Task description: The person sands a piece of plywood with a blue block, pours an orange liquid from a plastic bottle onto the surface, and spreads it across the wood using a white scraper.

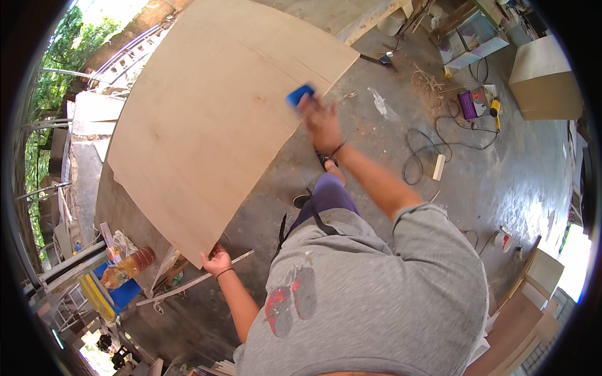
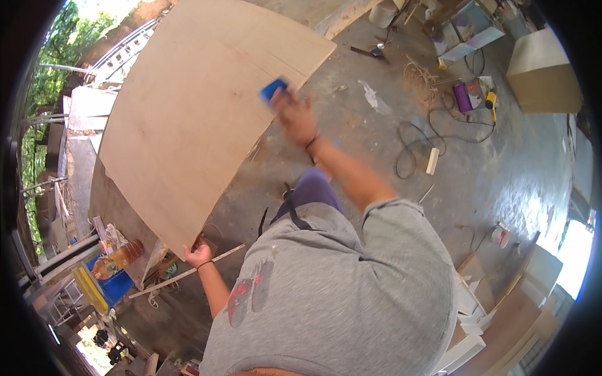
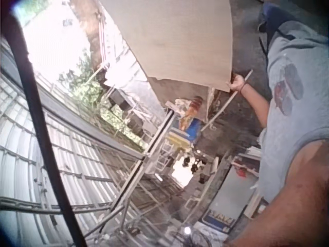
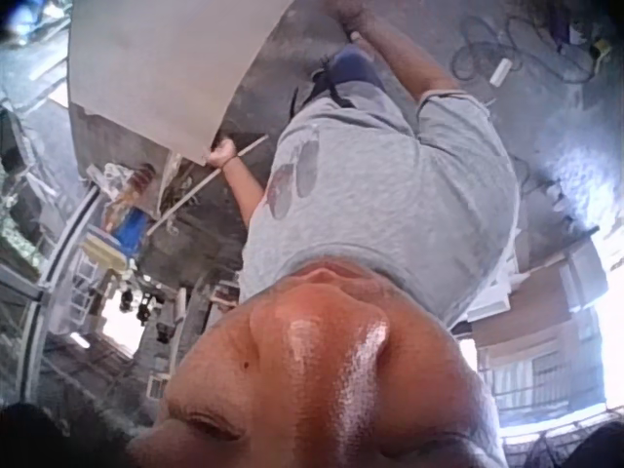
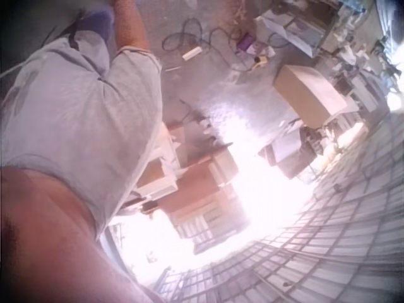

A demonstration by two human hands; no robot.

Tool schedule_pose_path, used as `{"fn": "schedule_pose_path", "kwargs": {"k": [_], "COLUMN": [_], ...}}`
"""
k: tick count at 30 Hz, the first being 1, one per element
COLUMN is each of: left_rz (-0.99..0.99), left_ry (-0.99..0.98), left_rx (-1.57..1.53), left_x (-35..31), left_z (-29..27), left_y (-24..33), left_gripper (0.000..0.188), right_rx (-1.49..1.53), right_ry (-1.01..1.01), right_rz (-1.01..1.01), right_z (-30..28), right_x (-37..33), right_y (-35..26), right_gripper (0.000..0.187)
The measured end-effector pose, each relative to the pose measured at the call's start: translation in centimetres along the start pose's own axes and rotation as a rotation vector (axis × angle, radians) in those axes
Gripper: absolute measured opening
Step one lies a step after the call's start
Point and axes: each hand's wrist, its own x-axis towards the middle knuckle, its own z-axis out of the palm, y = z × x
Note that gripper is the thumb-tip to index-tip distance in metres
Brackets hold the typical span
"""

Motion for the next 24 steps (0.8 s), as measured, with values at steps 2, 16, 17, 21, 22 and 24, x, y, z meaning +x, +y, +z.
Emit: {"fn": "schedule_pose_path", "kwargs": {"k": [2, 16, 17, 21, 22, 24], "left_rz": [0.027, 0.033, 0.029, -0.029, -0.039, -0.025], "left_ry": [0.050, -0.040, -0.054, -0.064, -0.077, -0.135], "left_rx": [-0.026, 0.021, 0.017, -0.060, -0.061, -0.033], "left_x": [1.0, -0.4, -0.4, -1.1, -2.0, -3.7], "left_z": [-0.4, 0.5, 0.1, -3.3, -3.5, -3.5], "left_y": [-0.6, -2.0, -1.6, 0.5, 0.6, 1.0], "left_gripper": [0.042, 0.044, 0.043, 0.047, 0.048, 0.053], "right_rx": [-0.005, 0.001, 0.126, -0.036, -0.155, -0.303], "right_ry": [-0.149, -0.224, -0.298, -0.331, -0.313, -0.377], "right_rz": [-0.224, -0.556, -0.593, -0.641, -0.676, -0.701], "right_z": [2.0, 1.3, 1.2, 0.0, -1.1, -4.6], "right_x": [-3.5, -4.9, -5.6, -3.5, -2.1, 0.7], "right_y": [-4.2, -9.3, -12.0, -7.2, -3.3, 2.1], "right_gripper": [0.053, 0.048, 0.049, 0.051, 0.052, 0.055]}}
